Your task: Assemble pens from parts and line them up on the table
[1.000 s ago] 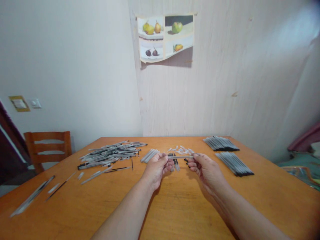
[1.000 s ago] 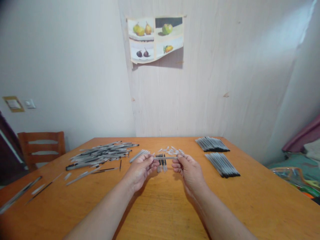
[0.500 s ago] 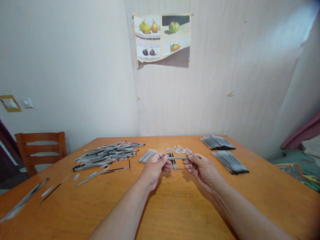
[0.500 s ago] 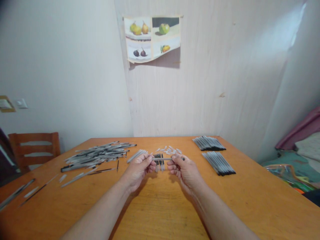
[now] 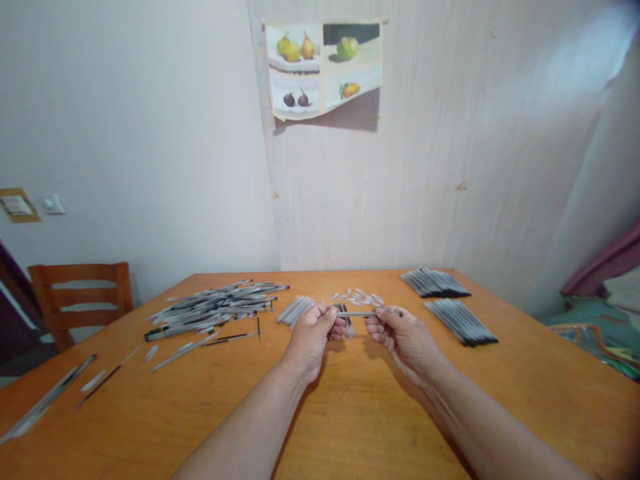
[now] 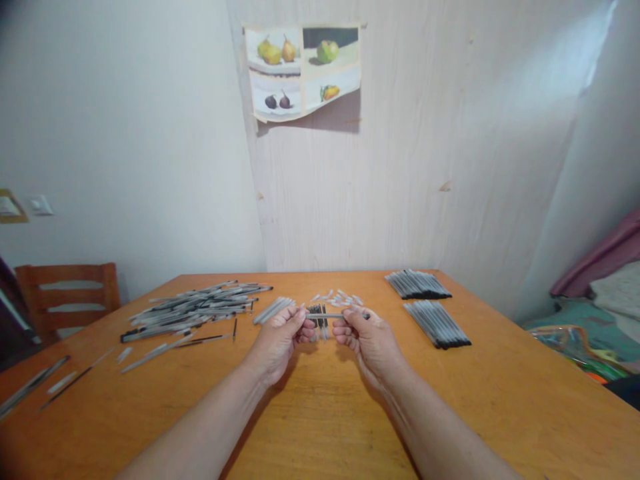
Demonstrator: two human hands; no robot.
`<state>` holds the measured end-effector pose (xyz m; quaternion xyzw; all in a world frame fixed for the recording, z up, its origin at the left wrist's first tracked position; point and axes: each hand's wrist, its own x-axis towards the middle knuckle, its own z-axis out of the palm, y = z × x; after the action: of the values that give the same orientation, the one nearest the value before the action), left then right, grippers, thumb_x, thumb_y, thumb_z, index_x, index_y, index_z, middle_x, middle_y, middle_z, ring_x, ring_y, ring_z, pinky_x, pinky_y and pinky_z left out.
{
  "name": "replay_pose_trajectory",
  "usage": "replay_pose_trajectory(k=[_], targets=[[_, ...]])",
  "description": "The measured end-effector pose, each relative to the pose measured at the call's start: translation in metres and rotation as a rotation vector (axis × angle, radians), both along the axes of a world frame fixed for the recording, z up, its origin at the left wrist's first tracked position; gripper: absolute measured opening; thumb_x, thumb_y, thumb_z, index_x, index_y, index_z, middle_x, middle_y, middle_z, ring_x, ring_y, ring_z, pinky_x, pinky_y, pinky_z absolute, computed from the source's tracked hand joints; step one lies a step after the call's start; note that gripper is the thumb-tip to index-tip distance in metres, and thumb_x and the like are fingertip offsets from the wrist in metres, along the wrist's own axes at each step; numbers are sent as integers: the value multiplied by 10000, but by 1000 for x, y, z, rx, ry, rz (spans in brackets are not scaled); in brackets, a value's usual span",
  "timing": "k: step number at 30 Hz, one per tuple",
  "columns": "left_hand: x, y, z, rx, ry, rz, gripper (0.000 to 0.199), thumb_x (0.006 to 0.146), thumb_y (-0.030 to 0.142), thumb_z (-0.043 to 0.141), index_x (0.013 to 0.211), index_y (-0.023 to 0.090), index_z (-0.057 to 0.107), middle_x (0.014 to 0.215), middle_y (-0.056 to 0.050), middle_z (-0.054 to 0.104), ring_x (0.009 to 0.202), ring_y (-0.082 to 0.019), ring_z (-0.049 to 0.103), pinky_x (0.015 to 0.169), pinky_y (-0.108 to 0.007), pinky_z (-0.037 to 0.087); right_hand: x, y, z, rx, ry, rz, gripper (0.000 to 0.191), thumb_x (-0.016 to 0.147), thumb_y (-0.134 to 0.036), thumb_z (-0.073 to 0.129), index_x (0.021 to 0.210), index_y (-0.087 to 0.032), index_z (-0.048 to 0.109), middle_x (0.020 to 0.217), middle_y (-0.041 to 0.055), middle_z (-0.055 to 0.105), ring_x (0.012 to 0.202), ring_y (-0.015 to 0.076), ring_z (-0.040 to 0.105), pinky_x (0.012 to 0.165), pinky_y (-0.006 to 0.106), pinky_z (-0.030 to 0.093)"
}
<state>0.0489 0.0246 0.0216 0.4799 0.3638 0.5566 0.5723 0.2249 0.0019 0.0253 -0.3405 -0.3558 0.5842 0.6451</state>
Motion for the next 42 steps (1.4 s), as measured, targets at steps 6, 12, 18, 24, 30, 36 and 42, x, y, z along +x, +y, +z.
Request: replay_pose_trajectory(k=[6,12,18,24,30,36,42], targets=[[3,0,-2,10,-9,37,290,805,412,678,892,144,609,741,-36,654,613,-101,599,604,-218,464,-3,-3,0,25,1,-14,176,766,-245,748,835,-138,627,702,55,702,574,96,636,533,166,554],[4,-1,-1,16,5,46,288,795,412,687,888,150,610,740,-32,657,615,-104,603,607,-220,469,-4,-5,1,28,0,-28,191,762,-270,757,835,-155,623,692,48,696,573,105,634,527,171,545],[5,-2,0,-4,-12,39,295,799,415,686,896,146,611,740,-36,658,608,-101,600,602,-217,466,-5,-5,0,29,5,-26,159,780,-245,736,827,-154,614,701,52,700,578,104,632,535,175,550],[6,-2,-1,10,4,35,308,796,422,688,900,142,611,749,-39,659,620,-104,603,603,-219,466,-4,-5,1,30,5,-28,159,780,-238,735,839,-153,615,699,45,695,578,99,626,535,172,548],[6,0,-3,6,25,55,317,790,441,689,871,144,610,748,-43,668,612,-107,603,599,-226,457,-2,-4,3,22,19,17,209,768,-276,758,869,-158,618,736,50,702,608,105,642,548,175,547],[4,4,-6,0,18,69,314,784,447,689,825,149,601,723,-34,660,590,-99,596,577,-217,440,4,1,2,9,1,-4,258,758,-262,759,952,-174,615,766,44,701,631,105,645,546,168,542],[0,7,-7,-13,-1,85,323,751,432,723,866,145,628,746,-32,659,602,-92,587,575,-206,440,9,4,0,23,-112,-80,217,768,-329,721,845,-152,621,717,37,677,559,86,592,500,170,498]])
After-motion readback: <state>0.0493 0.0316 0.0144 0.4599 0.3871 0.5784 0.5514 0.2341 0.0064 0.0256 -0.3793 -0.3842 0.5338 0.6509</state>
